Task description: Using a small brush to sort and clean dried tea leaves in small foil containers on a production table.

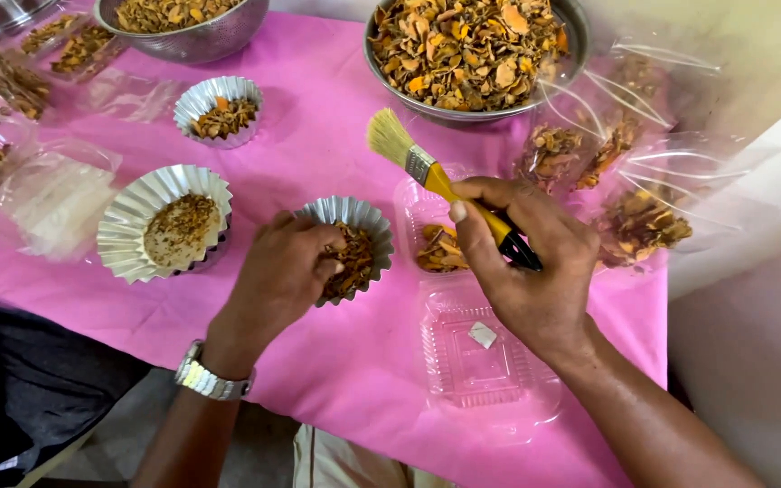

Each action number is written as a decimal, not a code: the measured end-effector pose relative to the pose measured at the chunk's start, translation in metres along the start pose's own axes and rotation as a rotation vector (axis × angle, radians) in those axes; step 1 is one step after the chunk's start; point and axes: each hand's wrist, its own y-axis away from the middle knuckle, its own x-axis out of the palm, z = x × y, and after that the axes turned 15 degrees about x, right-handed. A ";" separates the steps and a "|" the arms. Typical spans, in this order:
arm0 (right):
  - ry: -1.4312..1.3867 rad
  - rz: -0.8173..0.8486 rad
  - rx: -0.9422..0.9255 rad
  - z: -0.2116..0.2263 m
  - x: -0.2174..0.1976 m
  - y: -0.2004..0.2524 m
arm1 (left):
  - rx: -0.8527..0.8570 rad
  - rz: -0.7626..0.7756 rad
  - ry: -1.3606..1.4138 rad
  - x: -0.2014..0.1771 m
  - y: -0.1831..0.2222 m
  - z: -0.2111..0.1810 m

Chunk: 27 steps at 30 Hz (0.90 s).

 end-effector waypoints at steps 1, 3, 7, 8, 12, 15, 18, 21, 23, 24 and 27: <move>0.013 0.004 -0.016 -0.001 0.000 0.000 | 0.046 -0.004 -0.046 0.014 -0.001 0.008; 0.015 0.011 -0.014 -0.001 0.001 0.000 | 0.052 -0.061 -0.021 0.018 -0.006 0.010; 0.019 0.079 -0.042 -0.006 0.005 -0.002 | 0.084 -0.208 0.117 0.001 -0.007 0.004; 0.016 0.081 -0.040 -0.010 0.007 -0.002 | 0.081 -0.206 0.117 -0.007 -0.005 0.001; -0.096 0.334 -0.054 -0.012 0.016 0.004 | -0.276 -0.191 0.406 -0.035 0.006 -0.015; -0.151 0.382 -0.049 -0.007 0.020 0.010 | -0.341 -0.315 0.681 -0.028 0.013 -0.009; -0.111 0.380 -0.007 -0.010 0.021 0.011 | -0.313 -0.404 0.893 -0.024 0.016 -0.002; -0.086 0.318 0.005 -0.018 0.015 0.008 | -0.347 -0.415 0.960 -0.032 0.009 -0.015; -0.105 0.274 -0.034 -0.023 0.008 0.003 | -0.393 -0.412 0.938 -0.027 -0.006 -0.026; -0.121 0.162 -0.028 -0.023 0.004 0.000 | -0.257 -0.406 0.877 -0.019 -0.016 -0.030; -0.153 -0.007 0.054 -0.013 -0.002 -0.003 | -0.105 -0.294 0.734 -0.013 -0.049 -0.066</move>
